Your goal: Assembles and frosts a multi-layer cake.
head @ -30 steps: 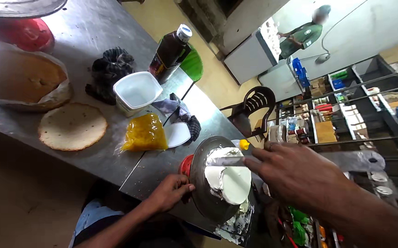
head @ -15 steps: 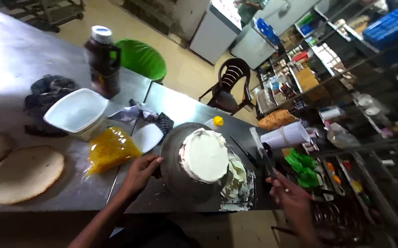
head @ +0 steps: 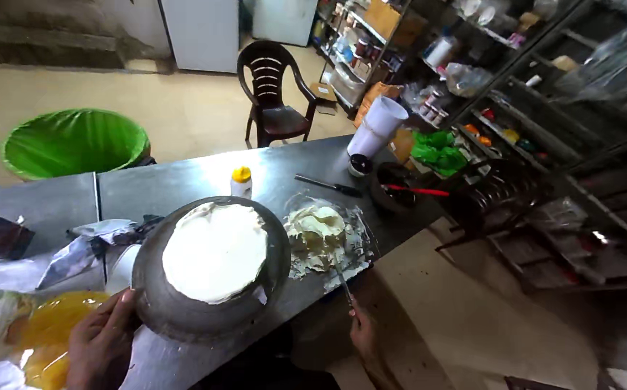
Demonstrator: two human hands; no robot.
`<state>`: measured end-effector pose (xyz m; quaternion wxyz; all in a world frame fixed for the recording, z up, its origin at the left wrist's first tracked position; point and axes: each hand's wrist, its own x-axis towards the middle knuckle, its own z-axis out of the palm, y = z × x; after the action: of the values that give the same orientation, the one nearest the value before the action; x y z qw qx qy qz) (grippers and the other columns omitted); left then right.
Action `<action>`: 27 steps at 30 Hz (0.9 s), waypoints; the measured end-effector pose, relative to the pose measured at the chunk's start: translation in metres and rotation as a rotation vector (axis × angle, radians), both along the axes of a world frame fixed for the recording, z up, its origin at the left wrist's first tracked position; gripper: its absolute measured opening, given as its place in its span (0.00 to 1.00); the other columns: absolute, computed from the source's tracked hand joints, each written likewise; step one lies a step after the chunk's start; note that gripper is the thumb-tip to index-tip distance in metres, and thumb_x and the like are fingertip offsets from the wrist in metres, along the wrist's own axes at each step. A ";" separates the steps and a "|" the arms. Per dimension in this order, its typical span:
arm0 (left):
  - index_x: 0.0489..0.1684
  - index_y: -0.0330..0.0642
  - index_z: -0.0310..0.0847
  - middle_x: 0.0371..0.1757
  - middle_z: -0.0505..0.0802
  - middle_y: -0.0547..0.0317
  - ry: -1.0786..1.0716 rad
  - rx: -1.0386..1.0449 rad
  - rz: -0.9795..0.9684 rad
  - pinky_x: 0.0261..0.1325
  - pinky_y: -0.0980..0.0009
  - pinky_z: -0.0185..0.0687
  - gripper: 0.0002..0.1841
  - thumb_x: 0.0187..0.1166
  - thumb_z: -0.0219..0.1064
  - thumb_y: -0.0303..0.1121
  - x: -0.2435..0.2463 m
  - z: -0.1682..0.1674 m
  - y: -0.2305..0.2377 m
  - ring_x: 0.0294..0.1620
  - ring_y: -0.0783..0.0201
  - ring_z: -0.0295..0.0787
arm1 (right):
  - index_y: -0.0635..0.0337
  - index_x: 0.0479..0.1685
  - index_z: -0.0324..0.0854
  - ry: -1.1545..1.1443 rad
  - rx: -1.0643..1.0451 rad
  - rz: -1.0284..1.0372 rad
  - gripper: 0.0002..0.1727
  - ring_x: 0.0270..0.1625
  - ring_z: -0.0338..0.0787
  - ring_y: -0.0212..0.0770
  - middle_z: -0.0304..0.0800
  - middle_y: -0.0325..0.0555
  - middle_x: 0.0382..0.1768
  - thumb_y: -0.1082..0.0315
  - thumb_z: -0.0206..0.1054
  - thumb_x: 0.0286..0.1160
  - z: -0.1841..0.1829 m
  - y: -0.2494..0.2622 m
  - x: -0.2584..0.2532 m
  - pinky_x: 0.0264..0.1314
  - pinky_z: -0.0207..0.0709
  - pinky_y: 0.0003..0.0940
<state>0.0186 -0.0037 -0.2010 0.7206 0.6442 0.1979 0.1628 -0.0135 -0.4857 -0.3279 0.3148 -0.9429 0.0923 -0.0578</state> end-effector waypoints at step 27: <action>0.42 0.36 0.83 0.37 0.95 0.58 -0.123 -0.317 -0.363 0.41 0.66 0.92 0.12 0.88 0.59 0.36 -0.070 -0.037 -0.063 0.35 0.64 0.94 | 0.34 0.64 0.88 -0.612 -1.232 1.575 0.22 0.41 0.88 0.53 0.89 0.44 0.45 0.67 0.69 0.70 0.437 0.283 0.110 0.36 0.80 0.51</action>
<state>-0.0510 -0.0664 -0.2376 0.8409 0.5369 0.0578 0.0364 0.0961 -0.2031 0.1090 -0.2618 -0.6787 -0.6774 -0.1095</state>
